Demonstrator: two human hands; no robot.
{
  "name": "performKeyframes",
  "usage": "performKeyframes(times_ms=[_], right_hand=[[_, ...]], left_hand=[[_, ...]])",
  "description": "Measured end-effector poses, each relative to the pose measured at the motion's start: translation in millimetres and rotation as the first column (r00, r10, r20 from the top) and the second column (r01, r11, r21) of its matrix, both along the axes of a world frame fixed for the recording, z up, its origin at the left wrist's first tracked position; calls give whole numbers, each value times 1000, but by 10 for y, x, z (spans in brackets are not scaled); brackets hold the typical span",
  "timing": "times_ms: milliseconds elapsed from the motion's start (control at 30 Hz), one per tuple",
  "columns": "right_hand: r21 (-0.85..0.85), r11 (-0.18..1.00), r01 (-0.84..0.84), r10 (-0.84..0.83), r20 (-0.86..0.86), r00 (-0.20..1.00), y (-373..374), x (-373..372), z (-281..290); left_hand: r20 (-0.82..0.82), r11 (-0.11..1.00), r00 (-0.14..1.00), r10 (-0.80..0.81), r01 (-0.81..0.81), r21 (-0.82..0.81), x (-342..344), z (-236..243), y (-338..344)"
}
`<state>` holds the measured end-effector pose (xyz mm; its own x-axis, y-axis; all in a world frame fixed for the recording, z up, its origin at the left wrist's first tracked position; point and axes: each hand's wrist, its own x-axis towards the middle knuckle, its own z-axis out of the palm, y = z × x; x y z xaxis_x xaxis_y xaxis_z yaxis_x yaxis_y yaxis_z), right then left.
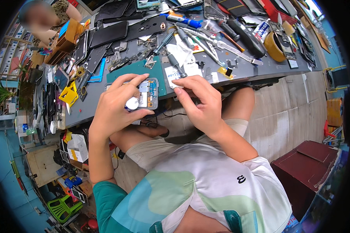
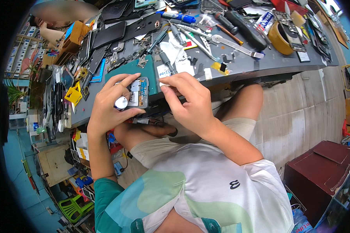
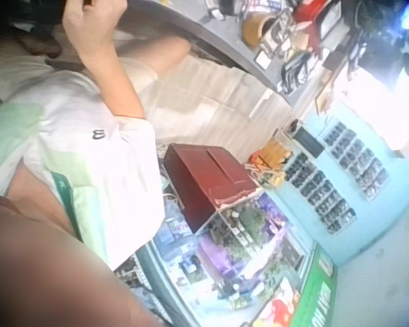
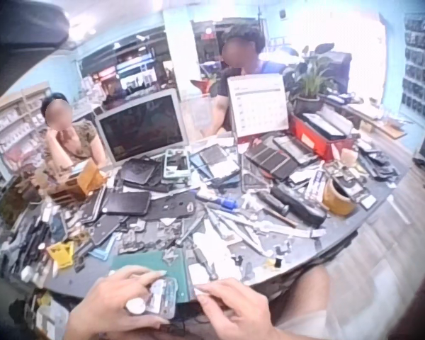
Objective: The person works on a disassembled smartphone at a cluttered workbench, using a screwdriver and tweezers to remove and install small components. They wipe the device with a cloth and handle various internal parts before moving away from the bench at the end.
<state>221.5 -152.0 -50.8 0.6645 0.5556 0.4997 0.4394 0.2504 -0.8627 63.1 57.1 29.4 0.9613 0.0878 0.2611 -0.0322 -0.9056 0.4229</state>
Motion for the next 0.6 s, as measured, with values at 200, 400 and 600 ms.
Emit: performKeyframes(times_ms=[200,400,600], right_hand=[[-12,990,-142,139,-150,979,-165,32,210],[131,932,-338,362,-274,891,-184,42,353],[152,897,-416,440,-408,800,-11,44,171]], left_hand=[[227,998,972,60,-66,22,-16,-26,-90],[172,984,970,172,-177,15,-166,-126,-276],[231,963,973,8,-70,259,-123,-181,-209]])
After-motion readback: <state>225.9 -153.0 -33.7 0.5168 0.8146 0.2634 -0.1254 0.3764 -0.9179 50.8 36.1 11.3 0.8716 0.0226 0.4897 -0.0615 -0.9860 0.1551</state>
